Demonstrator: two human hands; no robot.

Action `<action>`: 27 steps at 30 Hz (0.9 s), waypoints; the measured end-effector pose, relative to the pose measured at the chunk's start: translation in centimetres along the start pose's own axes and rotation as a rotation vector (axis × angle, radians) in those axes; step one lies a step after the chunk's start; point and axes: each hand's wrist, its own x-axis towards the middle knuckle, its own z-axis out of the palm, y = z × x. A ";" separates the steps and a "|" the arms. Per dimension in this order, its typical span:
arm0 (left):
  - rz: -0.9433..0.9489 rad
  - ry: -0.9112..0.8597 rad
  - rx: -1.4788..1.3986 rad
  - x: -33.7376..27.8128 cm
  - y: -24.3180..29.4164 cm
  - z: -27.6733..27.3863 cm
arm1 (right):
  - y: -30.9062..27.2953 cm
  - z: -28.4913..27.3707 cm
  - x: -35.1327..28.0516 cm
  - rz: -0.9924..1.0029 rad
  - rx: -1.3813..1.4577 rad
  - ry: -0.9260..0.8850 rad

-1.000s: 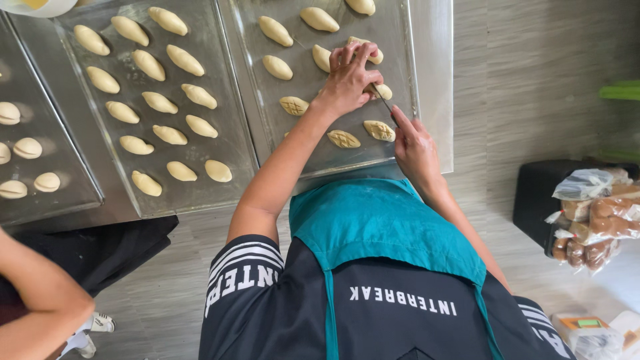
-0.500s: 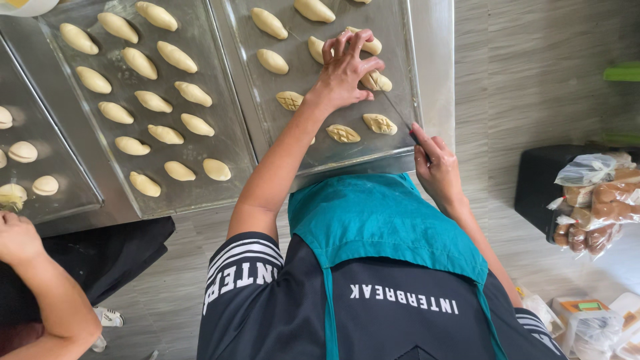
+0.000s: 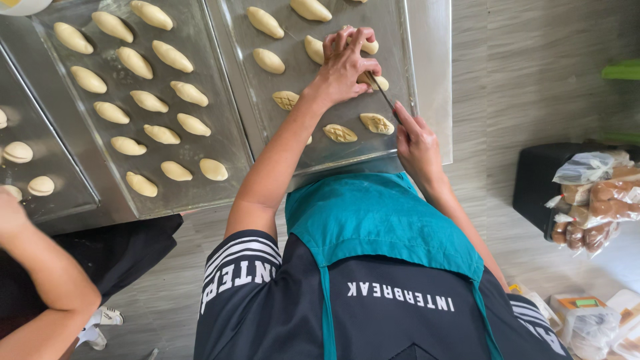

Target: The person uses a small knife to score the tops of dough pieces arranged on metal baking trays. They make precise cuts across the surface of each piece, working systematically through the trays. Another person is visible in the background, also working with dough.

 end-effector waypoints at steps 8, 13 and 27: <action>0.007 0.014 0.032 -0.2 0.0 -0.2 | 0.0 0.7 0.5 0.005 -0.023 -0.030; 0.006 0.023 0.007 -0.4 0.4 -0.6 | 1.6 -2.9 -4.2 0.057 -0.010 -0.068; -0.014 -0.010 -0.007 0.0 0.4 -0.5 | 1.3 -1.5 -1.9 0.063 -0.005 -0.035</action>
